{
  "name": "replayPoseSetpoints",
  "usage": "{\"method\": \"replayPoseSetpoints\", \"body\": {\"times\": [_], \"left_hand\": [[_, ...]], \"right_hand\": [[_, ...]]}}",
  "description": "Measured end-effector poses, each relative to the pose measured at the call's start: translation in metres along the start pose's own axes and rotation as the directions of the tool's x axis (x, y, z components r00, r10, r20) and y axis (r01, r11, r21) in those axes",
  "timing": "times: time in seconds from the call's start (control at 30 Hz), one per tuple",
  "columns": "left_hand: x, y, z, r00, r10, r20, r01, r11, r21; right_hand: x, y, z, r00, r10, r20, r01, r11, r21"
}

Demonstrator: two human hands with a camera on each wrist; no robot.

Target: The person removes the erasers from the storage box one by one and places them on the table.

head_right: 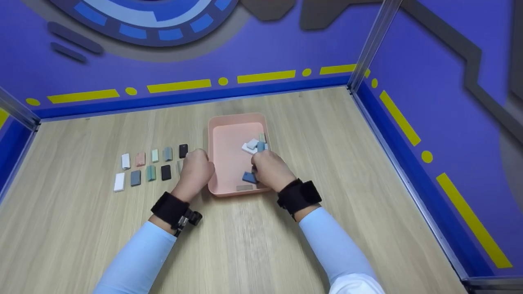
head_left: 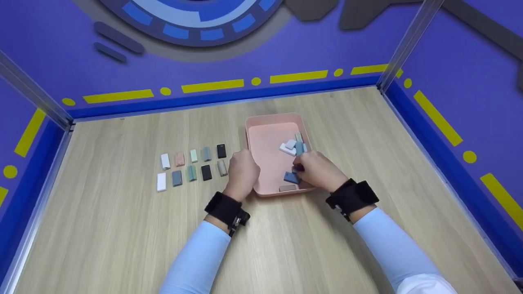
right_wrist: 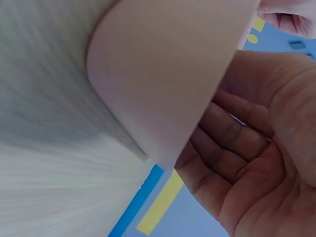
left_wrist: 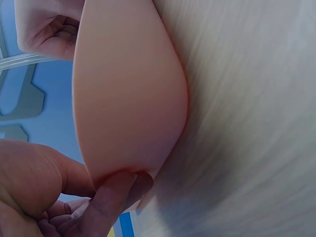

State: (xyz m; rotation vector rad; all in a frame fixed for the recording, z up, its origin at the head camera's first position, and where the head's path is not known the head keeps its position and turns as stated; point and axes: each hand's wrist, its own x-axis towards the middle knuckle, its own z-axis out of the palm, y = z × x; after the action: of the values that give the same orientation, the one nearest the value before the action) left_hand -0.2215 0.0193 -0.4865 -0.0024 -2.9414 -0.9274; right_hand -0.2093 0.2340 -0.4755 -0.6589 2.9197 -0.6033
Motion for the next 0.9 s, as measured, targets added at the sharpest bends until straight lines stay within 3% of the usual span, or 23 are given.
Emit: {"method": "replayPoseSetpoints", "body": {"times": [0.17, 0.3, 0.37, 0.5, 0.63, 0.73, 0.9], "left_hand": [[0.0, -0.001, -0.001, 1.0, -0.019, 0.0, 0.019, 1.0, 0.008], [0.0, -0.002, -0.002, 1.0, -0.029, -0.007, 0.029, 1.0, 0.01], [-0.001, -0.002, -0.002, 1.0, -0.028, -0.007, 0.028, 1.0, 0.007], [-0.001, -0.002, -0.001, 1.0, -0.003, -0.011, 0.003, 1.0, 0.001], [0.0, 0.0, 0.0, 1.0, 0.025, -0.017, -0.025, 1.0, 0.001], [0.001, 0.001, 0.0, 1.0, 0.018, -0.008, -0.018, 1.0, 0.014], [0.002, 0.003, 0.0, 1.0, -0.006, 0.016, 0.005, 1.0, 0.026]], "right_hand": [[0.003, -0.002, -0.015, 0.997, 0.083, 0.006, -0.083, 0.98, 0.179], [0.007, 0.008, -0.038, 0.979, 0.165, -0.121, -0.13, 0.958, 0.257], [0.01, 0.02, -0.049, 0.957, 0.206, -0.205, -0.145, 0.949, 0.278], [0.013, 0.051, -0.062, 0.884, 0.31, -0.351, -0.217, 0.935, 0.279], [0.013, 0.078, -0.064, 0.822, 0.423, -0.381, -0.336, 0.901, 0.276], [0.014, 0.091, -0.059, 0.8, 0.483, -0.355, -0.404, 0.872, 0.277], [0.017, 0.1, -0.049, 0.79, 0.534, -0.303, -0.453, 0.84, 0.299]]}}
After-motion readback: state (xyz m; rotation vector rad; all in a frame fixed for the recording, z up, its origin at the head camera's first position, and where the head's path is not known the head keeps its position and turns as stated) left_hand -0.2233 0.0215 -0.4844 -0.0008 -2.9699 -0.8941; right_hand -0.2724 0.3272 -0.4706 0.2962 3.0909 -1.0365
